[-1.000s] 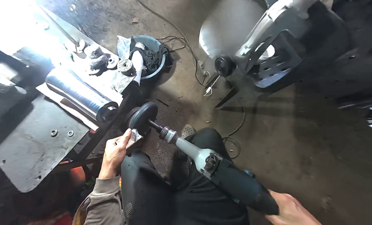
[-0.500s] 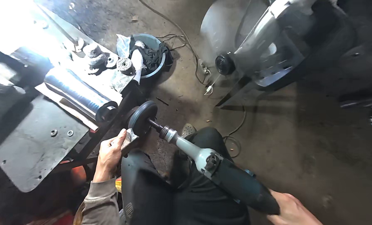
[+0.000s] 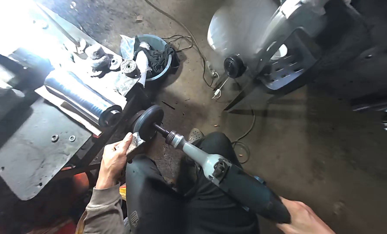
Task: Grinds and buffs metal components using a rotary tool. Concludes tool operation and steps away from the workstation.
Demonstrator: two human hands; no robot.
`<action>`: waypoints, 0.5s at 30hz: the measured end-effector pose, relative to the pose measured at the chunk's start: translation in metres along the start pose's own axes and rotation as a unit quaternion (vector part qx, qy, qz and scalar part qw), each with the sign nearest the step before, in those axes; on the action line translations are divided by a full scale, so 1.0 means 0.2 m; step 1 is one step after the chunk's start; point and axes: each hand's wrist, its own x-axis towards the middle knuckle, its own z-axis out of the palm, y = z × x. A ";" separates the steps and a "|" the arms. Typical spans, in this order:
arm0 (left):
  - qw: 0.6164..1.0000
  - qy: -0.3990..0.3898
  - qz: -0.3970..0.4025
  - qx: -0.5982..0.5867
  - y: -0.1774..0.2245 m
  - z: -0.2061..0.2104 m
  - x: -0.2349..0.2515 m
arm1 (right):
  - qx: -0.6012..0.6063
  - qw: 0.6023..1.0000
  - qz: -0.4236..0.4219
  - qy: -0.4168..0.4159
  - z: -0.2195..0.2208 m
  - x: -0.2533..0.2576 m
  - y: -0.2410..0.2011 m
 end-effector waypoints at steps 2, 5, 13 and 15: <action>1.000 0.001 -0.011 0.017 0.00 0.00 0.00 | -0.003 1.000 0.007 -0.003 0.00 0.00 0.00; 1.000 0.011 -0.016 0.024 -0.01 0.01 0.00 | -0.002 1.000 0.002 0.000 0.00 -0.01 0.00; 0.999 0.009 -0.023 0.026 0.00 0.00 0.01 | 0.004 1.000 -0.015 0.011 0.00 0.00 0.01; 0.999 0.007 -0.021 0.028 0.00 0.00 0.01 | 0.005 1.000 -0.018 0.012 0.00 0.00 0.02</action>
